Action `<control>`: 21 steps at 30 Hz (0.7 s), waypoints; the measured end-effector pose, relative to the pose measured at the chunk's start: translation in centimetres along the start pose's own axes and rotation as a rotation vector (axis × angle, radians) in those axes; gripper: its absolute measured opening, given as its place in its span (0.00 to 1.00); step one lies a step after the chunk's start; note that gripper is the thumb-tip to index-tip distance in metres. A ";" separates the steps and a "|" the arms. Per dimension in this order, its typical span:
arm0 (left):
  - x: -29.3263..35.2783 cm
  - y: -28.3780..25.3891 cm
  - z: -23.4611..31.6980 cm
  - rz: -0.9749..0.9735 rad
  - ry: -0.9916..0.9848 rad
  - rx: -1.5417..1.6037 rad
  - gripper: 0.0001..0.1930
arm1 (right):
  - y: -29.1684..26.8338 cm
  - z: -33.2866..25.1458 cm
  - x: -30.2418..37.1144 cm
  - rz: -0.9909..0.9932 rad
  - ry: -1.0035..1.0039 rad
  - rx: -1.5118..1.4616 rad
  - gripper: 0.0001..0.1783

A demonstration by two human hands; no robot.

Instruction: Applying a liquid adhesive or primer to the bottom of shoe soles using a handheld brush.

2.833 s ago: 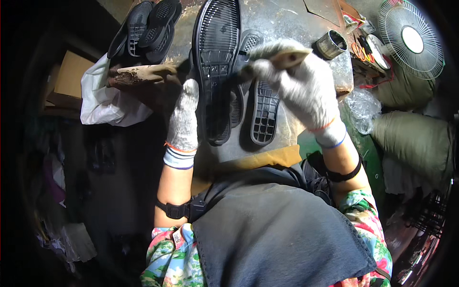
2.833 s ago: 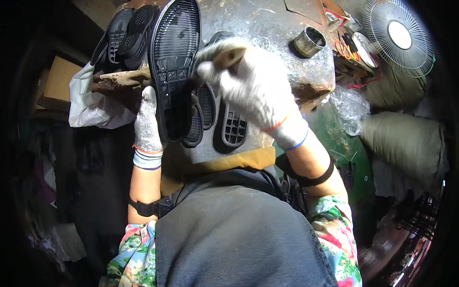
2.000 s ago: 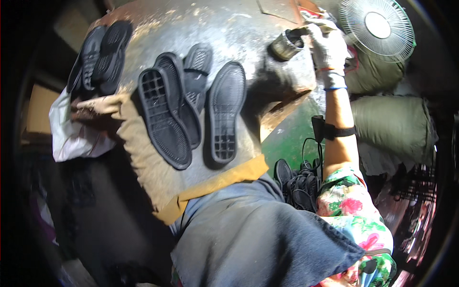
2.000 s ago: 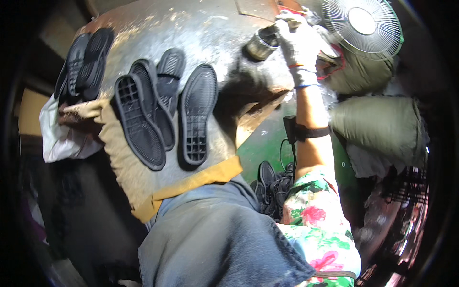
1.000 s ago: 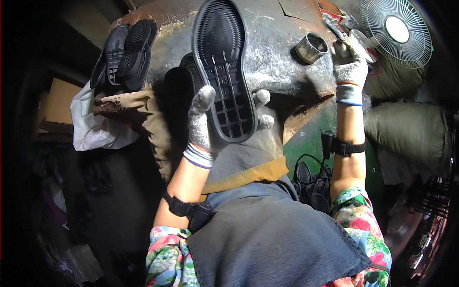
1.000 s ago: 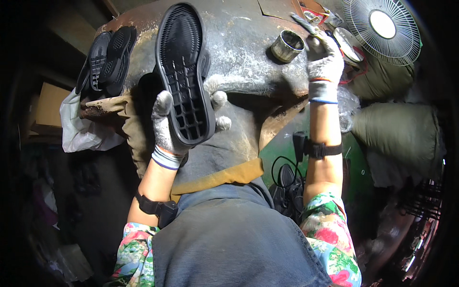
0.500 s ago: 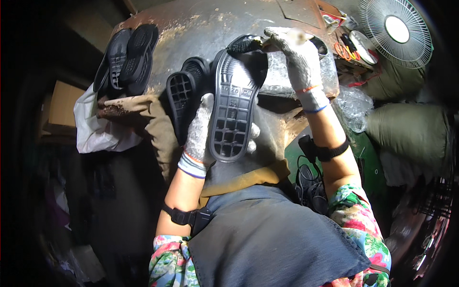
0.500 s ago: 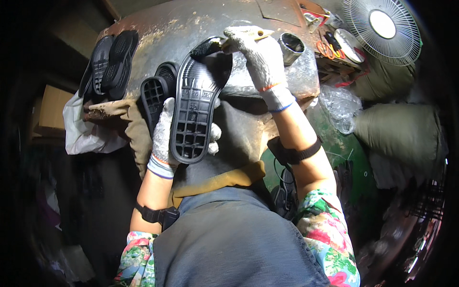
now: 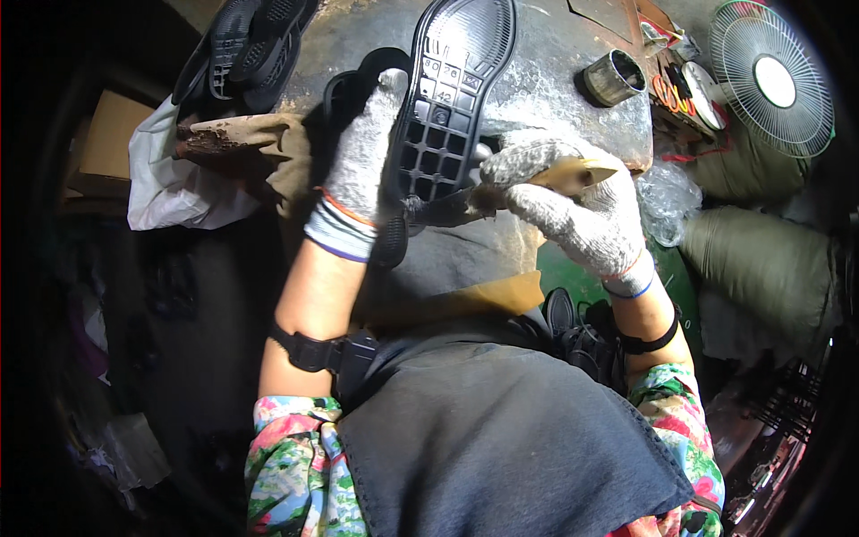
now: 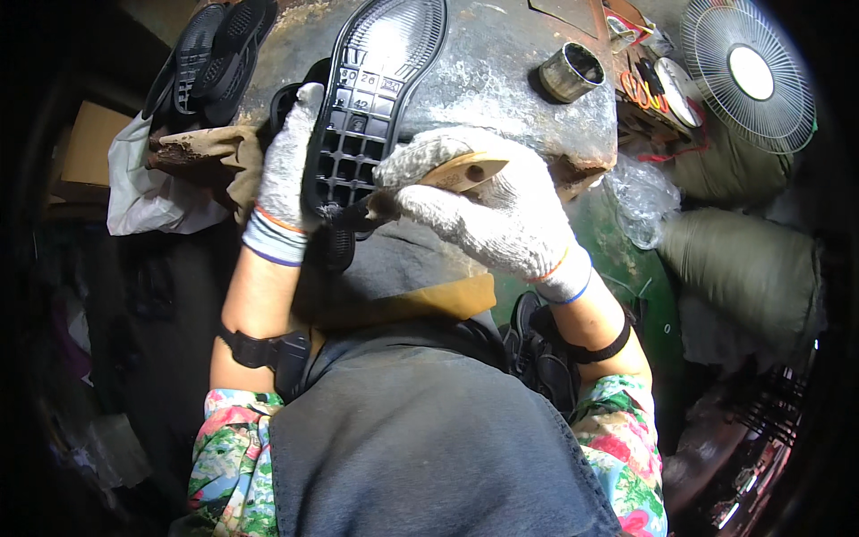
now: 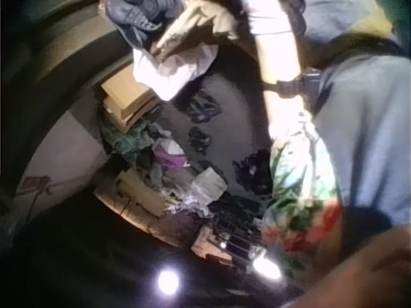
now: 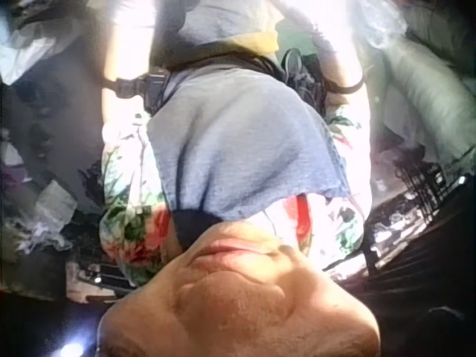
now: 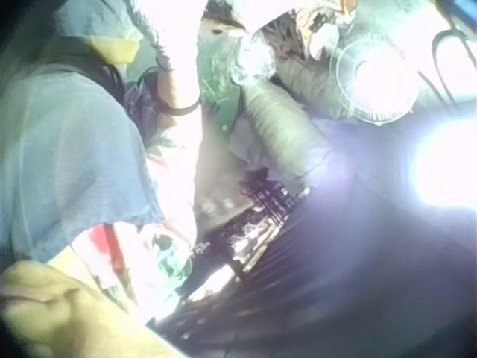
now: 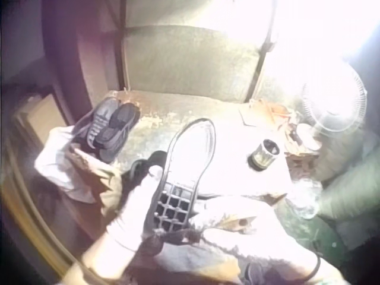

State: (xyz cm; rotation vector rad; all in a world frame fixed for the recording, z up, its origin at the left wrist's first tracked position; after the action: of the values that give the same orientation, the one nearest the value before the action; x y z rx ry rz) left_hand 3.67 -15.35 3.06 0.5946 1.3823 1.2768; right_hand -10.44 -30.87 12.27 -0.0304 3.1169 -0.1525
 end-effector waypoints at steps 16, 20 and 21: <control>2.8 -2.5 -3.3 0.536 -0.387 -0.818 0.31 | -12.1 5.7 -1.3 0.424 -0.102 0.761 0.08; 3.4 -4.4 -7.6 0.302 -0.224 0.231 0.40 | -11.9 8.3 -2.7 0.394 -0.292 1.002 0.09; 3.2 -5.3 -8.8 0.334 -0.161 0.326 0.42 | -11.7 9.4 -3.0 0.339 -0.292 1.079 0.10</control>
State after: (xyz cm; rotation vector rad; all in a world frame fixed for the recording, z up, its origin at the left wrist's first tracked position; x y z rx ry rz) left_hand -3.66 -17.15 -4.63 1.1672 1.4040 1.2363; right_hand -6.99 -43.41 4.15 0.4289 2.3108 -1.5612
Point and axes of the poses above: each hand's wrist, its own x-axis away from the middle knuckle, its own y-axis out of the palm, z = x × y, the point moved 3 cm from there along -x, towards the middle knuckle, and after that the axes turned 9 degrees about -z, right-handed, at the moved point
